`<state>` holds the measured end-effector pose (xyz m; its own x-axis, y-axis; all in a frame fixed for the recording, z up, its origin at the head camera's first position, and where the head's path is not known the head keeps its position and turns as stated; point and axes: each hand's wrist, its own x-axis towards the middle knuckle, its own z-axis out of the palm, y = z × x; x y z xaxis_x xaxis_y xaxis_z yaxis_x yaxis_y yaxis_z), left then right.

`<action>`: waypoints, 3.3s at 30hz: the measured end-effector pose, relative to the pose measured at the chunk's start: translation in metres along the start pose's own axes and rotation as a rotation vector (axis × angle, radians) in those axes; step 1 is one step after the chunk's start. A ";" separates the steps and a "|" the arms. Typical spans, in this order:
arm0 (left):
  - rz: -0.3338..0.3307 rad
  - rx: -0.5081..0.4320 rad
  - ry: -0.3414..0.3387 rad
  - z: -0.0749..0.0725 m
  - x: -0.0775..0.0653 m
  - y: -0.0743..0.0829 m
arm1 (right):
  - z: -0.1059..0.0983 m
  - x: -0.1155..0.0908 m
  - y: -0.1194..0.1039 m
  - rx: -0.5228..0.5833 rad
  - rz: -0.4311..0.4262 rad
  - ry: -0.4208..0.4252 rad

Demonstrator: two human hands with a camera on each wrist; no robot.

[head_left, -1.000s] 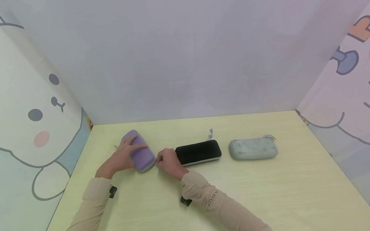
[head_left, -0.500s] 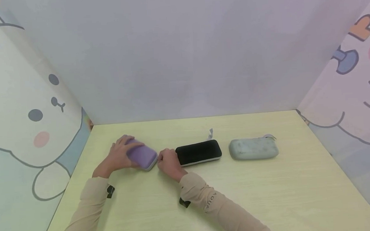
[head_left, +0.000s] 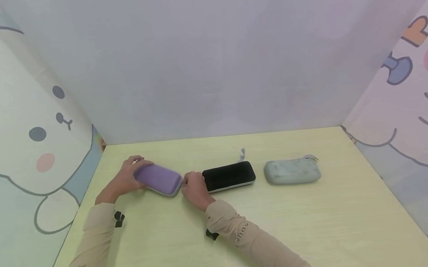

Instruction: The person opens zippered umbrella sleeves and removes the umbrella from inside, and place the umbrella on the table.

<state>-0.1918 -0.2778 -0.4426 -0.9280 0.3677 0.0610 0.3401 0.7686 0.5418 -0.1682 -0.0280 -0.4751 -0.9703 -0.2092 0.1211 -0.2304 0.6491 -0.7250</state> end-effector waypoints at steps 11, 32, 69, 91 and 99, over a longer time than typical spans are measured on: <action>-0.059 -0.072 -0.023 -0.009 -0.004 -0.016 | 0.003 -0.002 -0.002 0.000 -0.019 0.050; -0.173 -0.095 -0.026 -0.011 -0.009 -0.023 | 0.007 -0.004 0.001 0.053 -0.018 0.056; -0.275 -0.254 0.011 0.001 -0.022 -0.031 | 0.006 -0.011 0.000 0.105 -0.007 0.046; -0.298 -0.318 0.036 0.006 -0.025 -0.036 | 0.010 -0.013 -0.003 0.111 -0.059 0.044; -0.317 -0.329 0.033 0.006 -0.025 -0.035 | 0.013 -0.012 -0.006 0.140 -0.084 0.032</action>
<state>-0.1796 -0.3110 -0.4687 -0.9846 0.1201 -0.1267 -0.0229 0.6310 0.7754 -0.1539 -0.0389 -0.4814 -0.9504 -0.2339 0.2052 -0.3008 0.5218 -0.7983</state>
